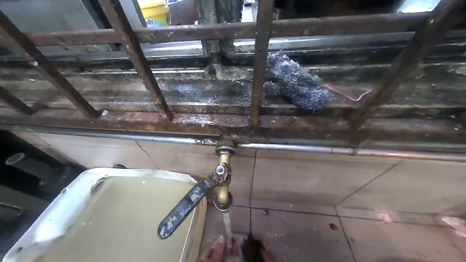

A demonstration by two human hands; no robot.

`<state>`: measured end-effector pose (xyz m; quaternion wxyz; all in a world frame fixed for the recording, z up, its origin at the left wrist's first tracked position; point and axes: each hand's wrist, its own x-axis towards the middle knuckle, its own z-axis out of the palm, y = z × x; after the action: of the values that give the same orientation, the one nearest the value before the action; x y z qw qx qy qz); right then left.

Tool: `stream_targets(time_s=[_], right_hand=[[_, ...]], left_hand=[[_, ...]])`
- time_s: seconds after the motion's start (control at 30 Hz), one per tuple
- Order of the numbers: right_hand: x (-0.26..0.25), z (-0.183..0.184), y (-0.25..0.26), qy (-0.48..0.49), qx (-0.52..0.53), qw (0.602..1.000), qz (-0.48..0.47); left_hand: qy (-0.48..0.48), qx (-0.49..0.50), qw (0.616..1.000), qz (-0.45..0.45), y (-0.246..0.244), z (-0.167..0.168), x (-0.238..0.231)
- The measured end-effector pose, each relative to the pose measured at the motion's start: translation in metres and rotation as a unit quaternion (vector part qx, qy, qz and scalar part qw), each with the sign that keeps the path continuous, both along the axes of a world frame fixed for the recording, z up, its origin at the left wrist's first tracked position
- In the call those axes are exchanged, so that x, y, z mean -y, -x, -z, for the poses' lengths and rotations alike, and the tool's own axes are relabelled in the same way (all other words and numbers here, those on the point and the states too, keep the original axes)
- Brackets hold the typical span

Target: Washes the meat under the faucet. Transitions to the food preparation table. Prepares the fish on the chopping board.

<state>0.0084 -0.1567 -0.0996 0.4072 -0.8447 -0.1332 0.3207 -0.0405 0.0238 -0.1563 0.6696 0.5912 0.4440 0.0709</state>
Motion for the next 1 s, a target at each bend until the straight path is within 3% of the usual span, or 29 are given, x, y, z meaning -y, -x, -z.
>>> stream_targets(time_s=[0.07, 0.13, 0.23, 0.37, 0.5, 0.6, 0.67, 0.77, 0.87, 1.0], right_hand=[[-0.006, -0.002, -0.003, 0.035, 0.187, 0.979, -0.078], [-0.012, -0.005, -0.012, 0.098, 0.248, 0.952, -0.15], [-0.01, -0.042, -0.047, 0.211, 0.137, 0.96, -0.12], [-0.003, -0.022, -0.021, 0.111, 0.177, 0.965, -0.16], [-0.009, -0.048, -0.041, 0.229, 0.103, 0.96, -0.12], [-0.021, -0.04, -0.012, 0.148, 0.172, 0.964, -0.138], [-0.013, -0.034, -0.007, 0.153, 0.216, 0.956, -0.128], [-0.006, -0.05, -0.033, 0.187, 0.168, 0.963, -0.101], [-0.022, -0.04, -0.029, 0.168, 0.195, 0.954, -0.152], [-0.03, -0.055, -0.055, 0.235, 0.121, 0.955, -0.134]], left_hand=[[0.029, 0.063, 0.997, -0.036, 0.006, 0.001, 0.01], [0.071, 0.101, 0.99, -0.072, 0.01, -0.001, 0.02], [0.112, 0.137, 0.98, -0.092, 0.018, -0.003, 0.024], [0.122, 0.158, 0.976, -0.092, 0.013, -0.009, 0.032], [0.122, 0.164, 0.973, -0.104, 0.01, -0.013, 0.034], [0.147, 0.152, 0.97, -0.123, -0.004, -0.016, 0.038], [0.175, 0.147, 0.965, -0.128, -0.004, -0.016, 0.035], [0.194, 0.165, 0.961, -0.105, 0.002, -0.016, 0.025], [0.228, 0.16, 0.954, -0.109, -0.006, -0.018, 0.028], [0.246, 0.157, 0.952, -0.089, -0.004, -0.022, 0.021]])
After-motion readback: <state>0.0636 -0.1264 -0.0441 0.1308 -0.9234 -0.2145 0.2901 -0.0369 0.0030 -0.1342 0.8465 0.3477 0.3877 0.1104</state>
